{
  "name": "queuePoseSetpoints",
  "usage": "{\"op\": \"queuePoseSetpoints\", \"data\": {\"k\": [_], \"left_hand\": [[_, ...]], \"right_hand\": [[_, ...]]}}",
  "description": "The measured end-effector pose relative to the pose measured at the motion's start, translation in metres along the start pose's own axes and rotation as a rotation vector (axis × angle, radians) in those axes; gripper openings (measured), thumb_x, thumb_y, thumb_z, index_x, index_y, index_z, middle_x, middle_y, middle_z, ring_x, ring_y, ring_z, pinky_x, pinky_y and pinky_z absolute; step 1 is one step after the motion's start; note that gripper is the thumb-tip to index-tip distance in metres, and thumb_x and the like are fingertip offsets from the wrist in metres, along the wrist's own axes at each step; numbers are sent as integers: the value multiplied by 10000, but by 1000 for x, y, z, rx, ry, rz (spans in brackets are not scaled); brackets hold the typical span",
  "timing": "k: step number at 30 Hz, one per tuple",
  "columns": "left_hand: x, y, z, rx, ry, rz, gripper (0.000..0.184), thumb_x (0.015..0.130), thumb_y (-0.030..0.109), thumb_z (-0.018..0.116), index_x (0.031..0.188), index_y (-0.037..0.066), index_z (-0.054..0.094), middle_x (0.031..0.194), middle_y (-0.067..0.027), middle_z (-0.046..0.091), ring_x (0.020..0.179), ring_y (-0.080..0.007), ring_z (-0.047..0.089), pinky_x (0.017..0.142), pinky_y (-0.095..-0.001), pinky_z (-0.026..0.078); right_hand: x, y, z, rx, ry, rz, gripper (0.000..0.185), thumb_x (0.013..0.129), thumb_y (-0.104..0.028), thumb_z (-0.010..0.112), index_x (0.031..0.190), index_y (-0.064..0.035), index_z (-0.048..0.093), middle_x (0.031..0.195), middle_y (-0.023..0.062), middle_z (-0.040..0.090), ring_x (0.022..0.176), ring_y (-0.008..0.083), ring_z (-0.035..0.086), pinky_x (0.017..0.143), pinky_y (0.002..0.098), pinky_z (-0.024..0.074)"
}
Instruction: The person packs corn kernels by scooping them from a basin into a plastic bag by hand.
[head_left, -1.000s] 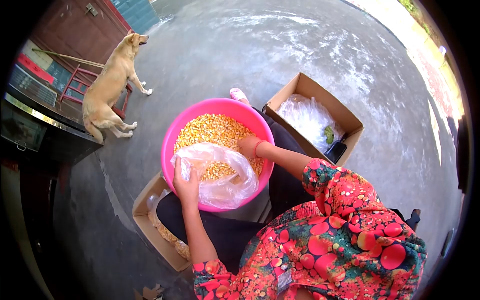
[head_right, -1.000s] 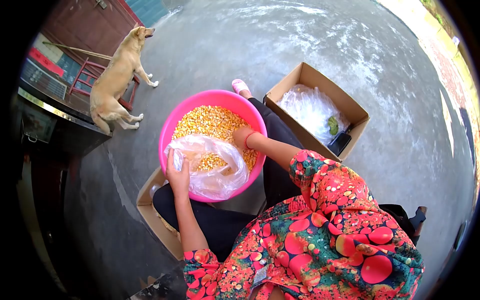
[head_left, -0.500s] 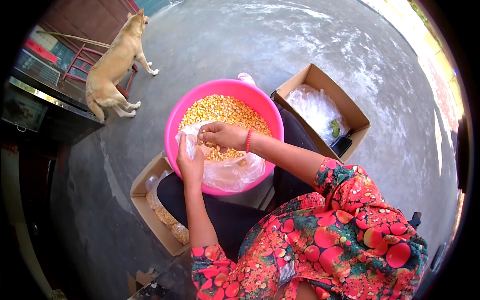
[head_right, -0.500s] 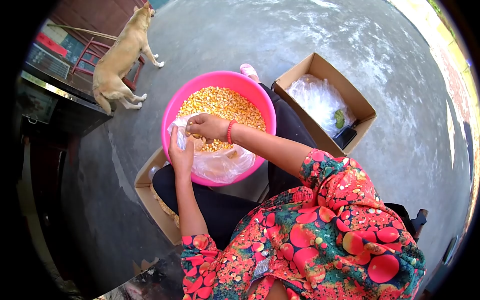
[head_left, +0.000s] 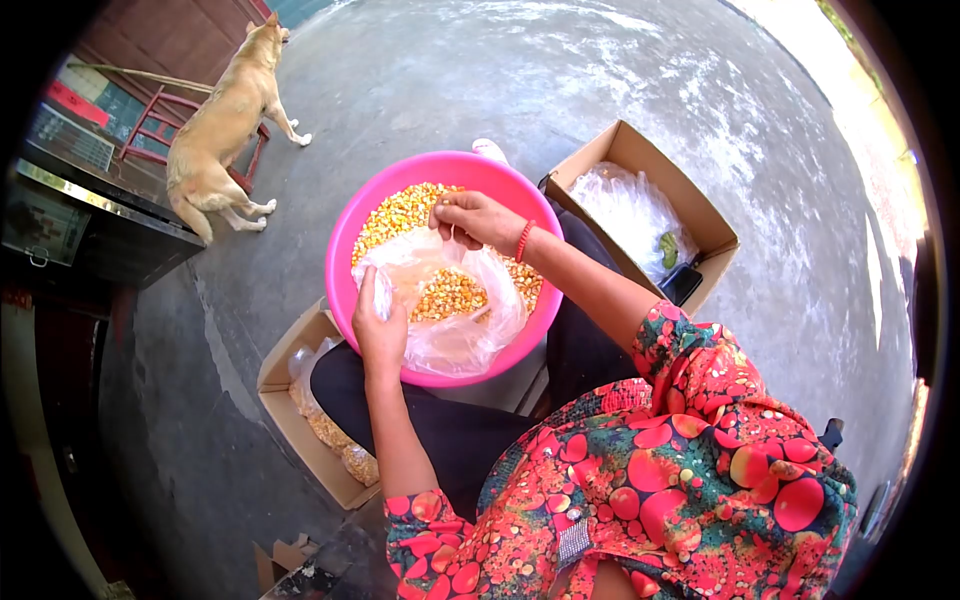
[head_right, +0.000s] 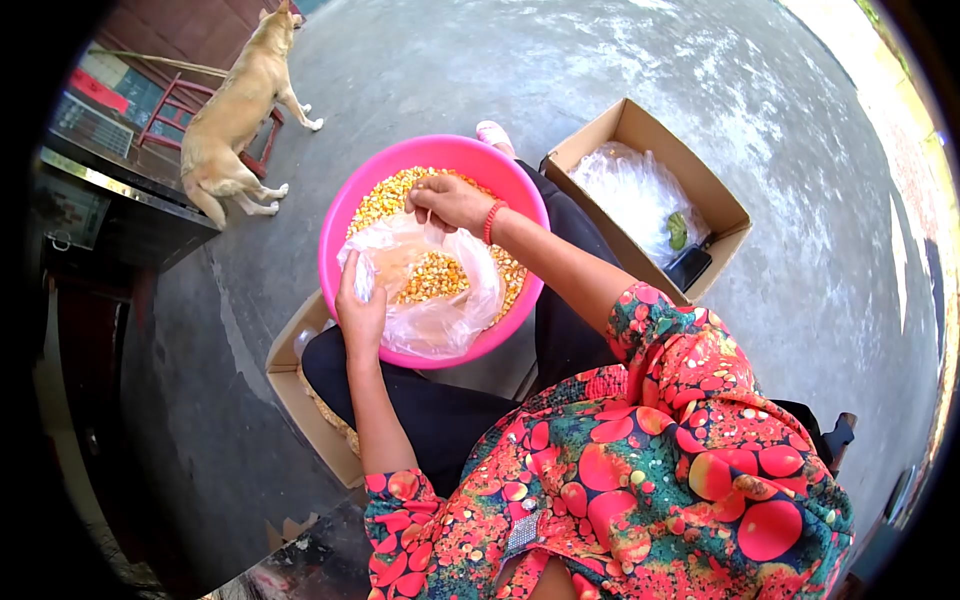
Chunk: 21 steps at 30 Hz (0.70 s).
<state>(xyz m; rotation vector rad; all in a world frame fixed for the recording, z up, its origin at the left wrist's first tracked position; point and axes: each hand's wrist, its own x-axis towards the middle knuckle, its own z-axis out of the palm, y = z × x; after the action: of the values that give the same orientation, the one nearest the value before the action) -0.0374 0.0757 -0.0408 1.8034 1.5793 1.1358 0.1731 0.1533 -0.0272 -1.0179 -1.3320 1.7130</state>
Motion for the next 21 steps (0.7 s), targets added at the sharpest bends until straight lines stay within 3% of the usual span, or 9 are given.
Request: {"op": "queuePoseSetpoints", "data": {"k": [3,5,6,7,9,10,13,16,21], "left_hand": [[-1,7,-1,-3,-11,-35,551,679,-72,500,1226,-53,435,1206,-200,505,1150,-264,469,976,-324,341],[-1,8,0,12,-3,-11,551,674,-76,497,1221,-49,438,1197,-212,510,1145,-280,476,963,-333,355],[-1,7,0,28,8,5,551,670,-81,494,1217,-45,442,1188,-223,515,1139,-295,484,950,-343,369],[-1,6,0,30,5,8,551,670,-81,494,1217,-45,442,1188,-223,515,1139,-295,484,950,-343,369],[0,4,2,35,4,8,552,670,-79,495,1219,-44,441,1188,-224,515,1137,-295,486,947,-342,372],[0,3,2,35,0,11,552,670,-79,495,1219,-44,441,1188,-224,515,1137,-295,486,947,-342,372],[-1,2,4,33,8,16,553,669,-79,494,1219,-44,441,1184,-226,517,1134,-295,489,945,-341,376],[-2,0,2,15,-10,-21,552,679,-71,508,1226,-54,436,1206,-196,506,1151,-259,467,979,-321,336],[-1,-4,4,32,13,47,553,667,-83,486,1217,-44,442,1175,-226,522,1127,-296,495,945,-339,379]], "right_hand": [[14,31,-28,-49,193,-20,205,879,-187,437,832,-44,576,639,17,536,530,88,506,473,225,405],[25,69,-43,-460,368,-181,207,852,-197,460,871,-38,591,679,68,582,641,199,589,604,301,464],[18,73,-45,-700,358,-138,224,816,-214,488,921,-56,607,787,130,609,784,307,604,740,356,468],[17,85,-47,-697,362,-139,224,816,-214,488,921,-56,607,787,130,609,784,307,604,740,356,468],[14,108,-44,-1161,315,-160,244,792,-230,518,972,-93,612,932,140,596,904,325,573,808,380,451],[6,108,-38,-1212,257,-90,256,797,-246,514,998,-118,607,1051,135,555,1017,317,522,860,400,425],[-4,114,-26,-1291,126,-81,267,815,-271,492,1018,-137,601,1090,122,534,1070,318,485,883,419,406],[-1,120,-32,-1311,42,-82,277,825,-295,469,1009,-146,611,1015,136,588,980,309,555,832,403,440],[-5,107,-29,-1238,-84,61,282,815,-327,486,947,-131,640,932,170,627,847,325,613,745,405,476]]}}
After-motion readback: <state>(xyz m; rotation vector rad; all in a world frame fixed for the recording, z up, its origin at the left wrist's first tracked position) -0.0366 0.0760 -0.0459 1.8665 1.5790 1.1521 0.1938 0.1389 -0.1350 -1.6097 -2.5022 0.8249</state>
